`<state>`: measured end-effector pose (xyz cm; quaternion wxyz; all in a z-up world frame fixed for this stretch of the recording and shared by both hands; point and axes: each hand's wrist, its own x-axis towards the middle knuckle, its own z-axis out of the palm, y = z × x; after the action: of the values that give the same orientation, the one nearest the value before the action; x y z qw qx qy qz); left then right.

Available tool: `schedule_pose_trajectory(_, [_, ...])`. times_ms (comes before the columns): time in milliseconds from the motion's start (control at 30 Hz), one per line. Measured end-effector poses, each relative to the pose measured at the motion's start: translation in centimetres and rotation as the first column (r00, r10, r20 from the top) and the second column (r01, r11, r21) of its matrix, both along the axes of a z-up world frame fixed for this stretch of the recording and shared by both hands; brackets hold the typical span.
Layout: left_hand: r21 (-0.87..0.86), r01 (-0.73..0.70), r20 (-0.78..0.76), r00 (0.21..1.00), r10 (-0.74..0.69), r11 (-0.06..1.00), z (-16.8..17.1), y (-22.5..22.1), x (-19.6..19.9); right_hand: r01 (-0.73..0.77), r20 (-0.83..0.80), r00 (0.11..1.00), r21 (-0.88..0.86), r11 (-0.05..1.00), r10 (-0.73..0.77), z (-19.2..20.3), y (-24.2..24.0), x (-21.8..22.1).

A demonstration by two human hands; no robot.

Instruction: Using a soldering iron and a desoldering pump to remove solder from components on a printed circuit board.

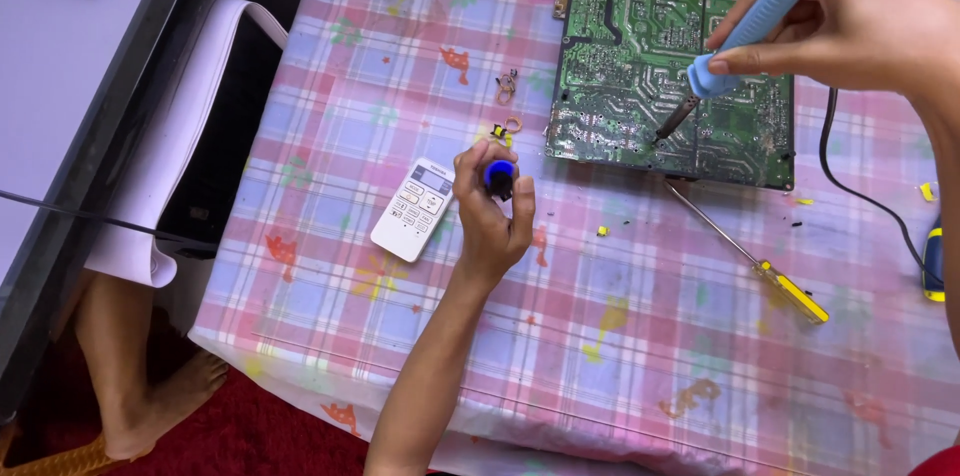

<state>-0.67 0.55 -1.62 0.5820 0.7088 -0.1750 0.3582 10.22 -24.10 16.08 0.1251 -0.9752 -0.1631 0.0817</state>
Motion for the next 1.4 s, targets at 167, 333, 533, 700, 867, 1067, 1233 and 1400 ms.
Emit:
schedule_pose_trajectory(167, [-0.008, 0.214, -0.006, 0.977, -0.214, 0.977, 0.8, -0.4, 0.4, 0.022, 0.073, 0.996, 0.346, 0.938, -0.051, -2.2, -2.2, -3.8])
schedule_pose_trajectory(333, [0.003, 0.114, 0.09, 0.989, -0.114, 0.993, 2.5, -0.6, 0.3, 0.125, 0.131, 0.965, 0.533, 0.837, -0.228, -4.6, -3.4, -8.0])
schedule_pose_trajectory(533, [-0.086, 0.127, 0.039, 0.991, -0.124, 0.988, 1.4, -1.6, 0.4, 0.112, 0.11, 0.972, 0.557, 0.823, -0.207, -3.4, -2.6, -7.5])
schedule_pose_trajectory(700, [-0.024, 0.129, 0.081, 0.989, -0.126, 0.991, 1.4, -1.1, 0.5, -0.108, 0.17, 0.983, 0.249, 0.962, 0.066, -1.4, -2.0, -4.1])
schedule_pose_trajectory(867, [-0.019, 0.012, 0.189, 0.982, -0.009, 1.0, 1.7, -0.9, 0.2, -0.071, 0.098, 0.994, 0.245, 0.967, 0.048, -0.8, -1.0, -3.5])
schedule_pose_trajectory(1067, [-0.203, 0.01, 0.147, 0.989, 0.02, 0.979, 2.2, -1.4, 0.0, -0.048, 0.125, 0.992, 0.247, 0.968, 0.018, -0.1, -0.6, -3.1])
schedule_pose_trajectory(1233, [-0.355, 0.139, 0.057, 0.99, -0.127, 0.924, 0.9, -2.6, -0.5, -0.045, 0.039, 0.999, 0.287, 0.957, 0.036, 0.0, -0.6, -1.6])
schedule_pose_trajectory(1400, [-0.348, 0.246, -0.022, 0.962, -0.271, 0.905, 0.8, -3.1, -0.5, 0.001, -0.041, 0.999, 0.255, 0.967, 0.01, 0.4, -0.3, -0.6])
